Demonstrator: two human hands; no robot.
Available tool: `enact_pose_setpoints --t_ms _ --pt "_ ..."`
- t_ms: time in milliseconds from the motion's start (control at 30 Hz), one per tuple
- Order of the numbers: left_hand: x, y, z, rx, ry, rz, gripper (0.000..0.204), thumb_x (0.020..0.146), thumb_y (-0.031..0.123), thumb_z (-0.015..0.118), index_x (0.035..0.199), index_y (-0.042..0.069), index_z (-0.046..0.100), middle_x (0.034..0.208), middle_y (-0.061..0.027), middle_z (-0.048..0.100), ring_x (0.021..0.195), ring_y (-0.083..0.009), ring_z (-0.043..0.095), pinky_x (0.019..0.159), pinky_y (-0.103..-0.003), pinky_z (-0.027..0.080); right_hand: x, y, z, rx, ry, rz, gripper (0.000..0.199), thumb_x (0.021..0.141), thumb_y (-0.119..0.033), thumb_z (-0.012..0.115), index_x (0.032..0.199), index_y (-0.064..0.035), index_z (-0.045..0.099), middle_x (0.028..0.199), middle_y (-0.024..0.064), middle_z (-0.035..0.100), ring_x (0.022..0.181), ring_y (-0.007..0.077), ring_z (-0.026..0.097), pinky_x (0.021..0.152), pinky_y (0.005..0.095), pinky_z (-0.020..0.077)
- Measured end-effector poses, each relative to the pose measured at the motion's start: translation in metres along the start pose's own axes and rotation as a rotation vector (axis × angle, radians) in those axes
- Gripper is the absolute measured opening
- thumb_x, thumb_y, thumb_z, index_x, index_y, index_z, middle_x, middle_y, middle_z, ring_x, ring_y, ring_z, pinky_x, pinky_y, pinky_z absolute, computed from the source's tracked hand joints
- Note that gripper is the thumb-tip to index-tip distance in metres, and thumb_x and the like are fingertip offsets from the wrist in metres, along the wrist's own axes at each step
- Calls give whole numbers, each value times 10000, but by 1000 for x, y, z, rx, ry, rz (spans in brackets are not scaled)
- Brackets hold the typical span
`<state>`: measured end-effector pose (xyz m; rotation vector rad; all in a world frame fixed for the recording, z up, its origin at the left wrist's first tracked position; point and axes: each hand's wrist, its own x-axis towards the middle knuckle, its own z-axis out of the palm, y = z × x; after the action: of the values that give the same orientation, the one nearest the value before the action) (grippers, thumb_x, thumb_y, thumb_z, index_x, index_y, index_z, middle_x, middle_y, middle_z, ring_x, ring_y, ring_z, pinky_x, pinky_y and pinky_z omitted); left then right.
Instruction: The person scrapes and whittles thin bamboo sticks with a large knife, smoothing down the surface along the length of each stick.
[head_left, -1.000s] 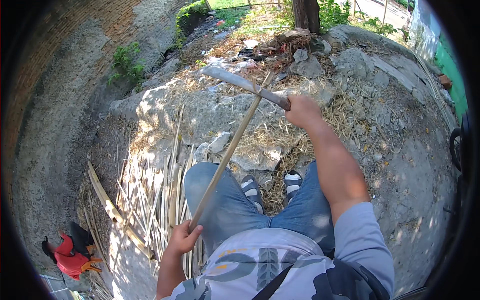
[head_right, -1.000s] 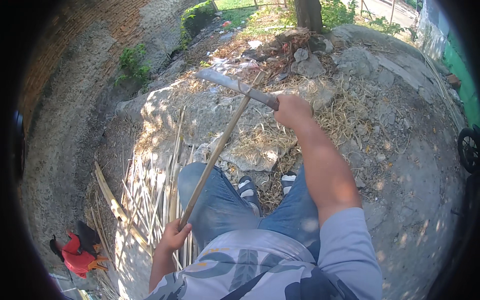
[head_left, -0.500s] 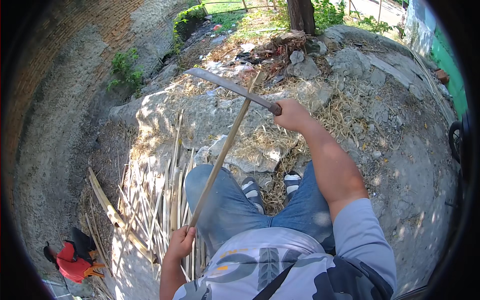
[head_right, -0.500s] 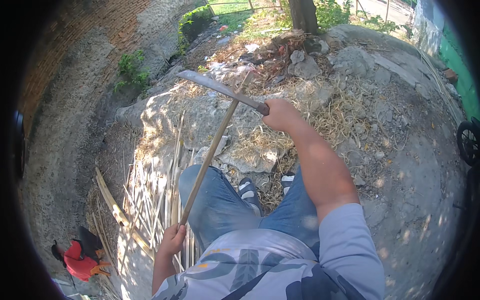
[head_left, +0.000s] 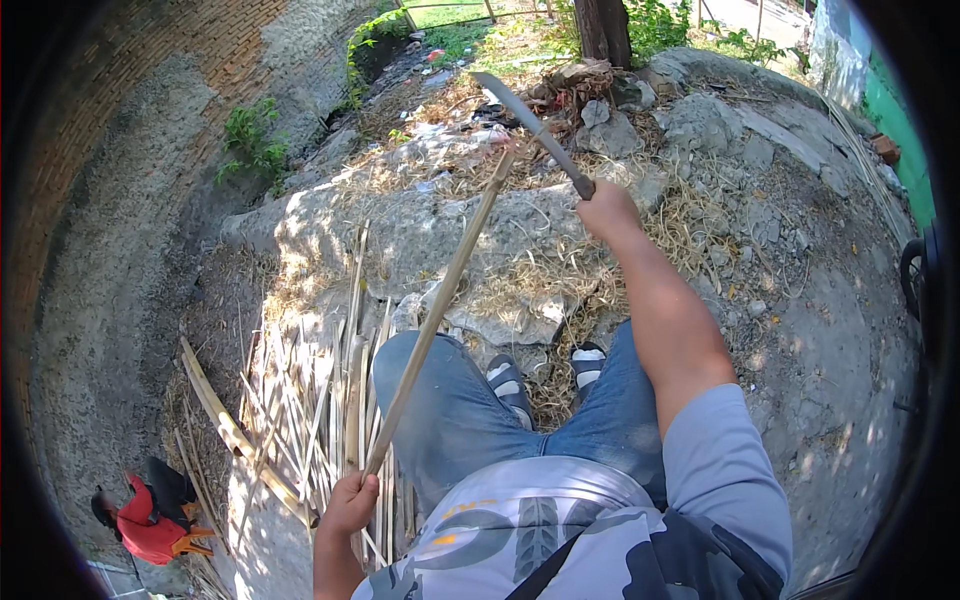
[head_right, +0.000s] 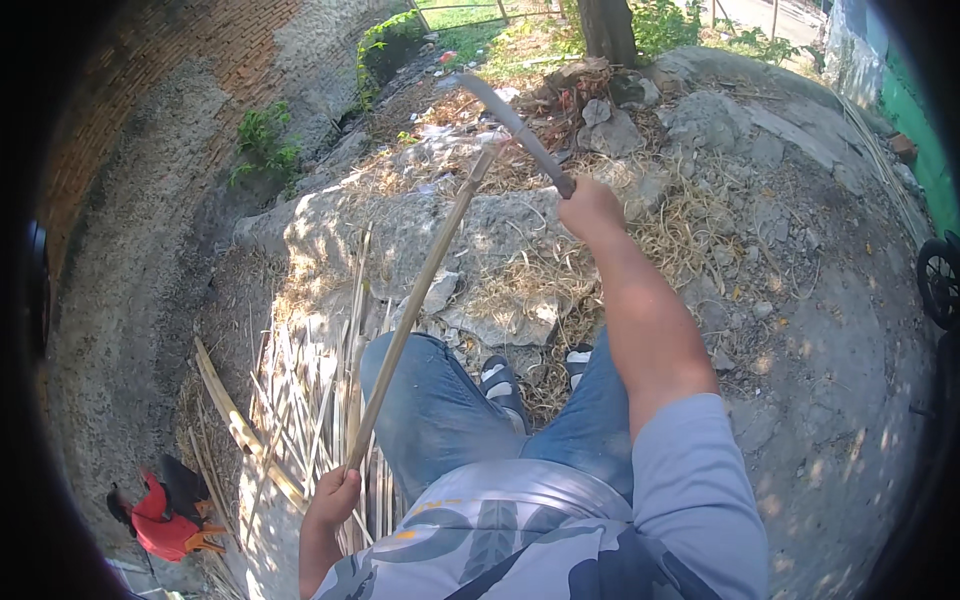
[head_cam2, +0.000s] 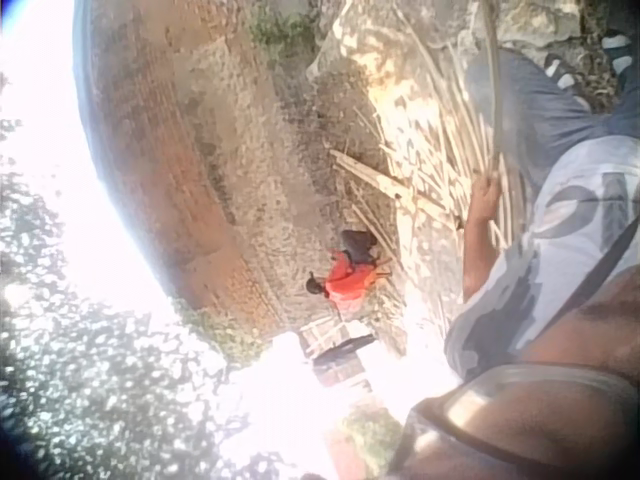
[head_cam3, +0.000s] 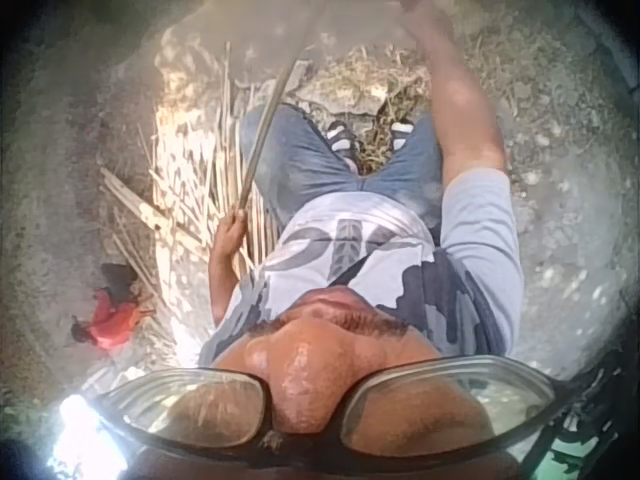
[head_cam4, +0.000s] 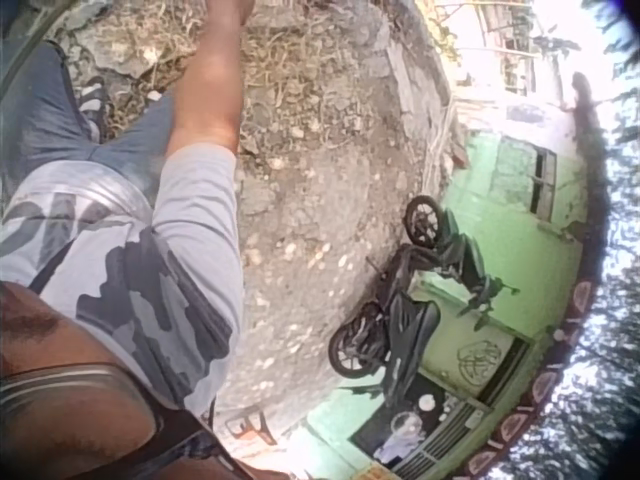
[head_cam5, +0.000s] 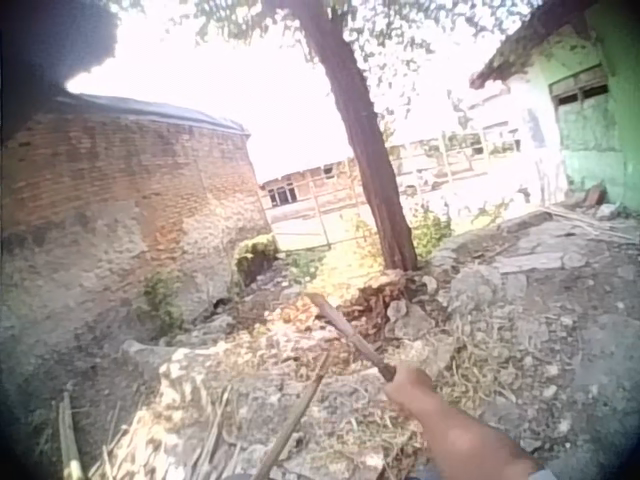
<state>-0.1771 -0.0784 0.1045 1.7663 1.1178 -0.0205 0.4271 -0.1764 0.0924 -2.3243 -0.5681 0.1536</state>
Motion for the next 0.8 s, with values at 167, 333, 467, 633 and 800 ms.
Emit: enact_pose_setpoints --t_ms 167,333,467,633,800 --pt "-15 -1 -6 -83 62 -74 431 1042 446 557 816 80 578 636 63 485 578 -45 436 511 -253 365 49 81 18 516 61 478 167 762 -133 668 840 7 619 686 89 608 593 211 608 570 372 483" --pt "9 3 3 -257 65 -20 449 1045 469 539 799 94 537 624 50 472 537 -60 406 494 -246 329 33 59 6 722 81 394 156 756 -127 678 740 -20 566 633 49 561 511 156 538 500 332 437" --pt "22 16 12 -243 15 61 463 1033 492 543 784 102 518 623 47 461 529 -59 395 483 -243 315 20 36 8 601 94 196 190 760 -181 687 819 -13 622 691 83 614 600 205 590 584 372 458" --pt "25 24 20 -206 -30 71 444 1053 437 529 771 95 526 623 43 476 546 -63 412 502 -252 334 0 8 3 368 89 -137 256 774 -232 706 941 -39 684 790 160 684 799 318 683 755 448 509" --pt "30 40 39 -265 -28 67 447 1063 444 504 784 96 528 617 39 470 536 -61 420 498 -239 347 -20 -17 4 180 217 -540 223 791 -228 728 944 -75 672 797 154 688 771 364 684 664 465 521"
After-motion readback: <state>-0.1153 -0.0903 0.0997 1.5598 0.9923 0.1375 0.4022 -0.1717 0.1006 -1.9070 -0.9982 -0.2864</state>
